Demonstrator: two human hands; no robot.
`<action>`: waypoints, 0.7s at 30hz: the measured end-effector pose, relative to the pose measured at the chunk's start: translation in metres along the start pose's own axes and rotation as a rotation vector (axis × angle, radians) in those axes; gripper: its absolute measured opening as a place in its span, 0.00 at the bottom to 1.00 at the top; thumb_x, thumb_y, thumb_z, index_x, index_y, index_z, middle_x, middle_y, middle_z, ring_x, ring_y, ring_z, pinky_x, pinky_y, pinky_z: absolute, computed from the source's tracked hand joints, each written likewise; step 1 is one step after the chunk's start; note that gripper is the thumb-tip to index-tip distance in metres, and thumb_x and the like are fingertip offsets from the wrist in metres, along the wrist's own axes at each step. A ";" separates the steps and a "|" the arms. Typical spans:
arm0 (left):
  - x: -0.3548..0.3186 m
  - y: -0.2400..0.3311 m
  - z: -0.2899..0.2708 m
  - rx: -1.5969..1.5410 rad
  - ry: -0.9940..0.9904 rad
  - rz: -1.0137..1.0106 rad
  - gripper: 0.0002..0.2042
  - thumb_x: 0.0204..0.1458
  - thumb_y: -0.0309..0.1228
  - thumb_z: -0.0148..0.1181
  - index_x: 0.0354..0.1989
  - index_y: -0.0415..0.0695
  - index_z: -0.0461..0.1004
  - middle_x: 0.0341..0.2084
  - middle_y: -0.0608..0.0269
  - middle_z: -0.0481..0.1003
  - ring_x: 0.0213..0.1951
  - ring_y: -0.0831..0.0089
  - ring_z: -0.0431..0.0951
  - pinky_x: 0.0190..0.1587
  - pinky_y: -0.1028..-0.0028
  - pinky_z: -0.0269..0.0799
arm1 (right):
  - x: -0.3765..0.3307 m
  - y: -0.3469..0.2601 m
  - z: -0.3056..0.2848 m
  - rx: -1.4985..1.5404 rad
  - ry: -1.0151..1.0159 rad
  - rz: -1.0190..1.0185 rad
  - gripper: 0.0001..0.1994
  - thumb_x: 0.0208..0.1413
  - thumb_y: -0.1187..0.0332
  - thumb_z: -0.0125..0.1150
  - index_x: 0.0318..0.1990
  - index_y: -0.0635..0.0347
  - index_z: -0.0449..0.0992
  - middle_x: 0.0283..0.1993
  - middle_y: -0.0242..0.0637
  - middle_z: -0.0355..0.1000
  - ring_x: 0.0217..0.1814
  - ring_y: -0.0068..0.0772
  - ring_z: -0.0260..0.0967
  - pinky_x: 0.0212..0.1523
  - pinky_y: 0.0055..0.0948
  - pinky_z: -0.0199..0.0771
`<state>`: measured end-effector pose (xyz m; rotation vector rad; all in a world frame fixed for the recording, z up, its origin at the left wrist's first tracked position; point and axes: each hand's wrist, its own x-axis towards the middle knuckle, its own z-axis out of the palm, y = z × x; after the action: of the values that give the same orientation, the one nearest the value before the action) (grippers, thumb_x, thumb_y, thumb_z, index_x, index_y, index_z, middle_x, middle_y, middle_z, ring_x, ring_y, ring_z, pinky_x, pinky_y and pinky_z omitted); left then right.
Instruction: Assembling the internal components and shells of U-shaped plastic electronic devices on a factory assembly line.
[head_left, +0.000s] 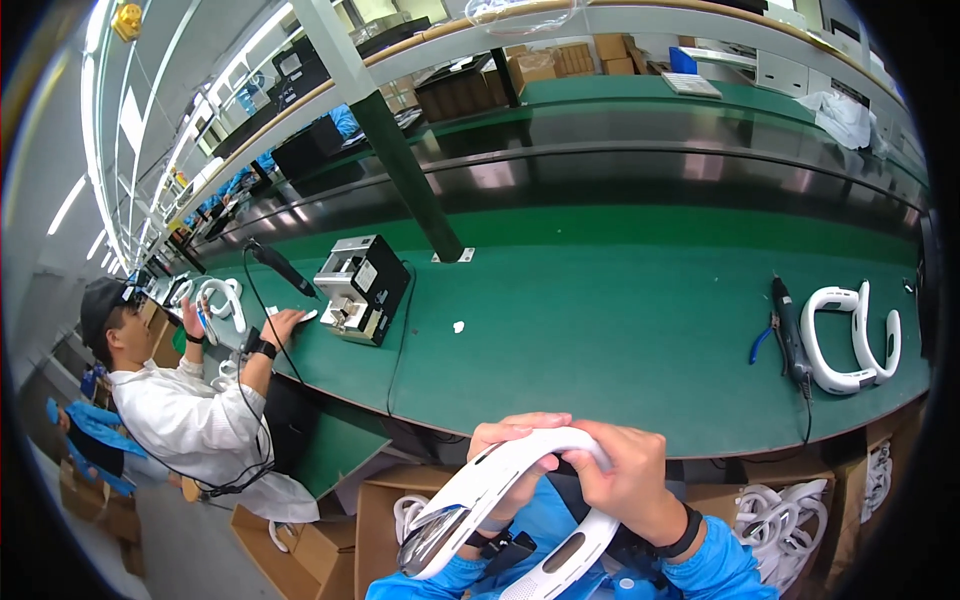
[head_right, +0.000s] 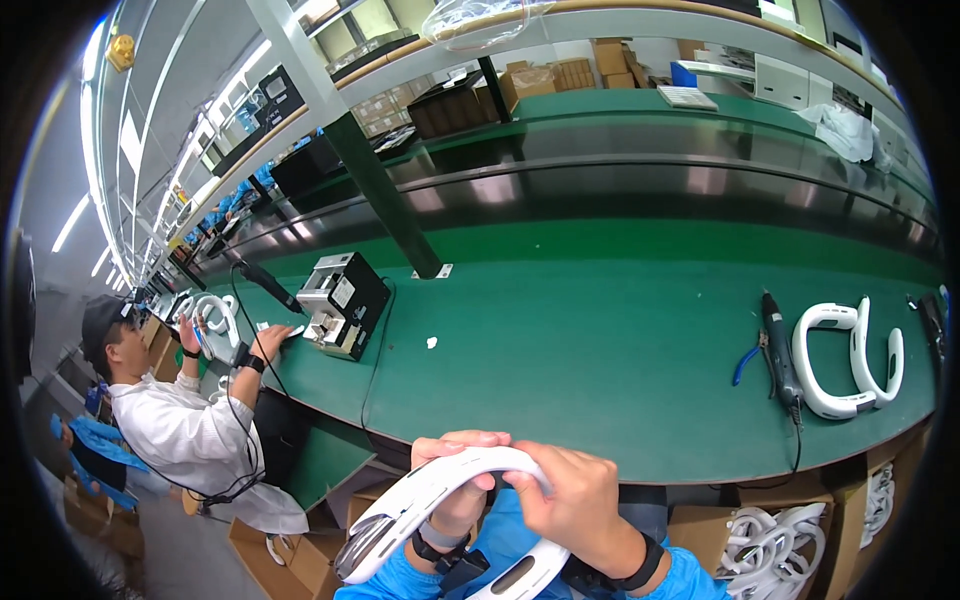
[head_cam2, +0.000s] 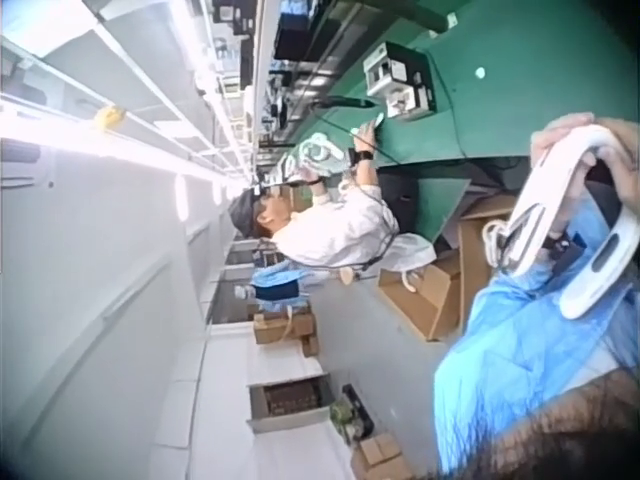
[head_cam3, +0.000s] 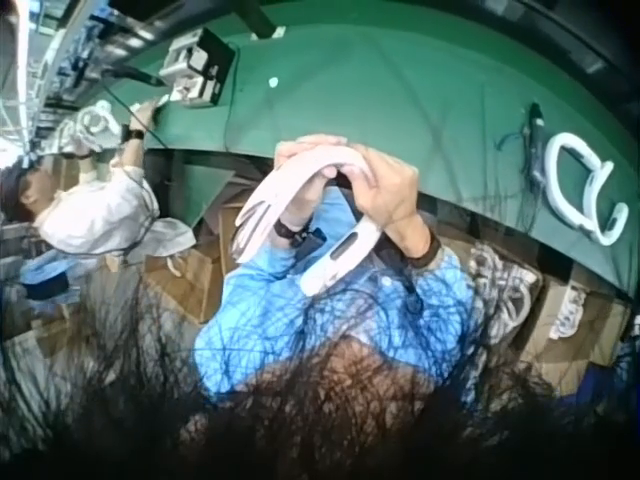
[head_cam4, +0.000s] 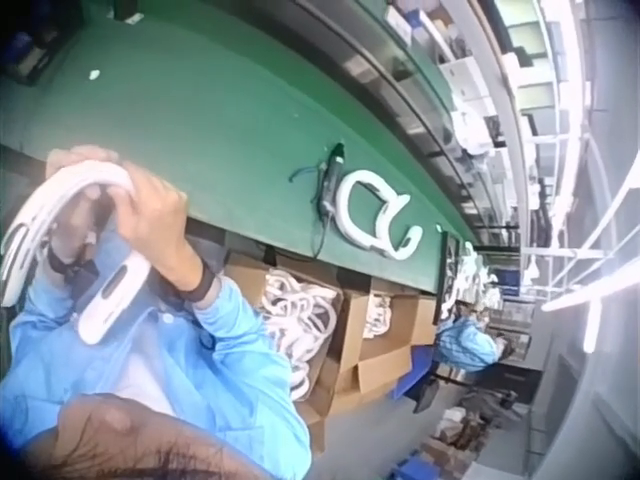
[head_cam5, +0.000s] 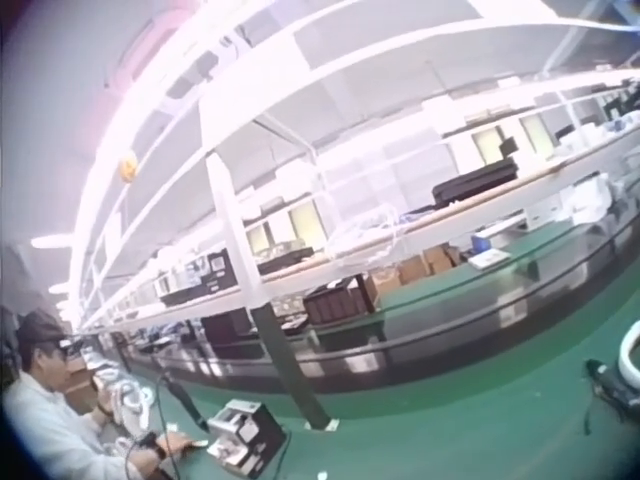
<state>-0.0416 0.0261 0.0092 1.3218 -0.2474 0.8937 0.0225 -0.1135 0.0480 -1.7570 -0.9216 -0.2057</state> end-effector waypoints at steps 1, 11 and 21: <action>0.000 -0.001 0.003 0.002 -0.002 0.003 0.24 0.49 0.32 0.71 0.46 0.45 0.59 0.43 0.48 0.76 0.45 0.54 0.80 0.50 0.56 0.79 | 0.001 0.000 0.000 0.002 0.002 -0.003 0.11 0.46 0.69 0.69 0.37 0.61 0.79 0.29 0.43 0.78 0.27 0.43 0.77 0.28 0.33 0.76; 0.000 0.007 -0.004 0.085 0.123 0.036 0.24 0.49 0.35 0.71 0.44 0.43 0.59 0.39 0.52 0.77 0.41 0.56 0.81 0.47 0.57 0.81 | -0.001 0.003 0.016 0.032 -0.023 0.031 0.11 0.47 0.67 0.69 0.38 0.60 0.80 0.26 0.42 0.77 0.25 0.42 0.77 0.25 0.34 0.74; 0.006 0.015 -0.019 -0.137 0.035 -0.052 0.24 0.48 0.37 0.72 0.44 0.45 0.62 0.40 0.53 0.78 0.47 0.52 0.79 0.56 0.51 0.73 | 0.001 0.022 0.006 1.154 -0.506 0.429 0.20 0.64 0.59 0.55 0.54 0.68 0.70 0.39 0.44 0.76 0.37 0.35 0.77 0.40 0.30 0.77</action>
<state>-0.0539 0.0456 0.0188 1.1798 -0.2424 0.8407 0.0361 -0.1100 0.0293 -0.8505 -0.7248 0.9212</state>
